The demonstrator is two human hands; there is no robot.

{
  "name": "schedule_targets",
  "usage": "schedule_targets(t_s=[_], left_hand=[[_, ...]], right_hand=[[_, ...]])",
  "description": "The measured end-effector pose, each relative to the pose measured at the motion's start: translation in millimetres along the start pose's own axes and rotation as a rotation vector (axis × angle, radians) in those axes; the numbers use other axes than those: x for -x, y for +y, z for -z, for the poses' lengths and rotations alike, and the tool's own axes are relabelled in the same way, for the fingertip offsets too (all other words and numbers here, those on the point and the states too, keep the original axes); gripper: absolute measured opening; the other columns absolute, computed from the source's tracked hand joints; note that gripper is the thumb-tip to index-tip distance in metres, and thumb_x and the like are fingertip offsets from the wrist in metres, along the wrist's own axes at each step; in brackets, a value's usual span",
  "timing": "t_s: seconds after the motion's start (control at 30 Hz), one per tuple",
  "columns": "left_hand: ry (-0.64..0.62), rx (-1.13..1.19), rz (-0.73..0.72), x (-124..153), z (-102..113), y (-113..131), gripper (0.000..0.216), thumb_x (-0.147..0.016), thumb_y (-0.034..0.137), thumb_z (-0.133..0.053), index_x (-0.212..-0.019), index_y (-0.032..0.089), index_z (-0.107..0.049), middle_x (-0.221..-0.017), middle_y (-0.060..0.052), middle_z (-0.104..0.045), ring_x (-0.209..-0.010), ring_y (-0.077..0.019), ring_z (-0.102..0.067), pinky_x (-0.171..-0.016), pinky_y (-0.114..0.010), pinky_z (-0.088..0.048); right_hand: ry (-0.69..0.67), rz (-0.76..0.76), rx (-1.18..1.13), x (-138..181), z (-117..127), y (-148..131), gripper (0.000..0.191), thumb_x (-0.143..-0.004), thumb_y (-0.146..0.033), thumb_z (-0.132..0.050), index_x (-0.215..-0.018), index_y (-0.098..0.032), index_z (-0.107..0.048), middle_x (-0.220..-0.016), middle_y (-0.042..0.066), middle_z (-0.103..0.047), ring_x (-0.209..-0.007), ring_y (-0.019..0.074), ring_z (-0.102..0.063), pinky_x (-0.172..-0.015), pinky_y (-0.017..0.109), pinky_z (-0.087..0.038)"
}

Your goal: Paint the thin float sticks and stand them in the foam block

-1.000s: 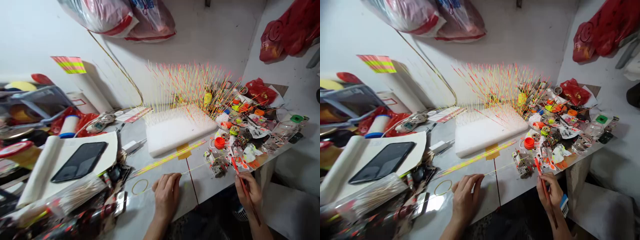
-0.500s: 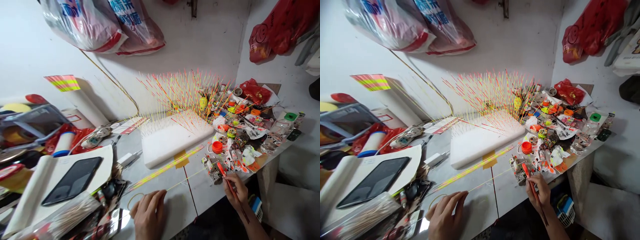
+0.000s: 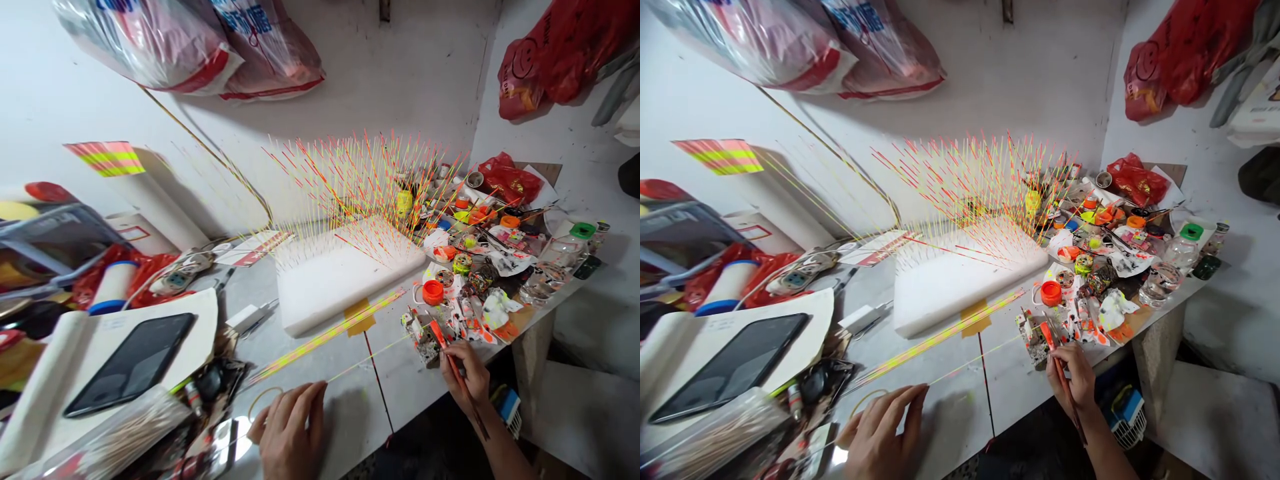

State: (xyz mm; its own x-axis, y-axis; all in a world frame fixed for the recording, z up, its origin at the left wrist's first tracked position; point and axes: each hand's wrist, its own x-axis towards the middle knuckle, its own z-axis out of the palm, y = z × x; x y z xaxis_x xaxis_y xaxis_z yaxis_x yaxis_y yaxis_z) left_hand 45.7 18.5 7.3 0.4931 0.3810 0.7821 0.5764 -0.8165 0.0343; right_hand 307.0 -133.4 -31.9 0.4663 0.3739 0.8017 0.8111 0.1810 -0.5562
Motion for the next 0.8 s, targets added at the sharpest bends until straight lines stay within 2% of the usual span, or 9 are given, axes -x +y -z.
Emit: schedule_targets(t_s=[0.17, 0.27, 0.37, 0.8], left_hand=[[0.111, -0.021, -0.035, -8, -1, 4, 0.009, -0.094, 0.018, -0.055, -0.092, 0.020, -0.064, -0.078, -0.002, -0.067, -0.073, -0.0152, -0.062, -0.079, -0.031, -0.037], [0.109, -0.023, -0.029, -9, -2, 5, 0.008, -0.094, 0.018, -0.056, -0.091, 0.019, -0.064, -0.077, -0.002, -0.067, -0.073, -0.0157, -0.061, -0.079, -0.031, -0.037], [0.110, -0.021, -0.024, -7, -3, 5, 0.007, -0.093, 0.019, -0.057, -0.092, 0.019, -0.064, -0.078, -0.002, -0.067, -0.073, -0.0160, -0.061, -0.078, -0.031, -0.037], [0.119, -0.018, -0.005, -11, 0, 9, 0.009, -0.094, 0.019, -0.055, -0.091, 0.020, -0.064, -0.077, -0.001, -0.066, -0.072, -0.0157, -0.060, -0.079, -0.032, -0.035]], right_hand=[[0.014, 0.056, 0.006, -1, 1, -1, 0.016, -0.089, -0.010, -0.061, -0.099, -0.022, -0.061, -0.082, 0.002, -0.066, -0.074, 0.0152, -0.066, -0.065, 0.025, -0.056], [0.013, 0.093, -0.011, -4, 2, -5, 0.018, -0.089, -0.008, -0.060, -0.099, -0.022, -0.061, -0.082, 0.003, -0.066, -0.073, 0.0147, -0.065, -0.060, 0.023, -0.055], [0.002, 0.119, -0.009, -7, 2, -9, 0.018, -0.089, -0.007, -0.060, -0.099, -0.022, -0.061, -0.081, 0.003, -0.066, -0.073, 0.0150, -0.066, -0.062, 0.025, -0.056], [-0.007, 0.120, 0.019, -14, 1, -13, 0.017, -0.089, -0.008, -0.060, -0.098, -0.022, -0.061, -0.078, 0.002, -0.065, -0.069, 0.0142, -0.064, -0.058, 0.023, -0.055]])
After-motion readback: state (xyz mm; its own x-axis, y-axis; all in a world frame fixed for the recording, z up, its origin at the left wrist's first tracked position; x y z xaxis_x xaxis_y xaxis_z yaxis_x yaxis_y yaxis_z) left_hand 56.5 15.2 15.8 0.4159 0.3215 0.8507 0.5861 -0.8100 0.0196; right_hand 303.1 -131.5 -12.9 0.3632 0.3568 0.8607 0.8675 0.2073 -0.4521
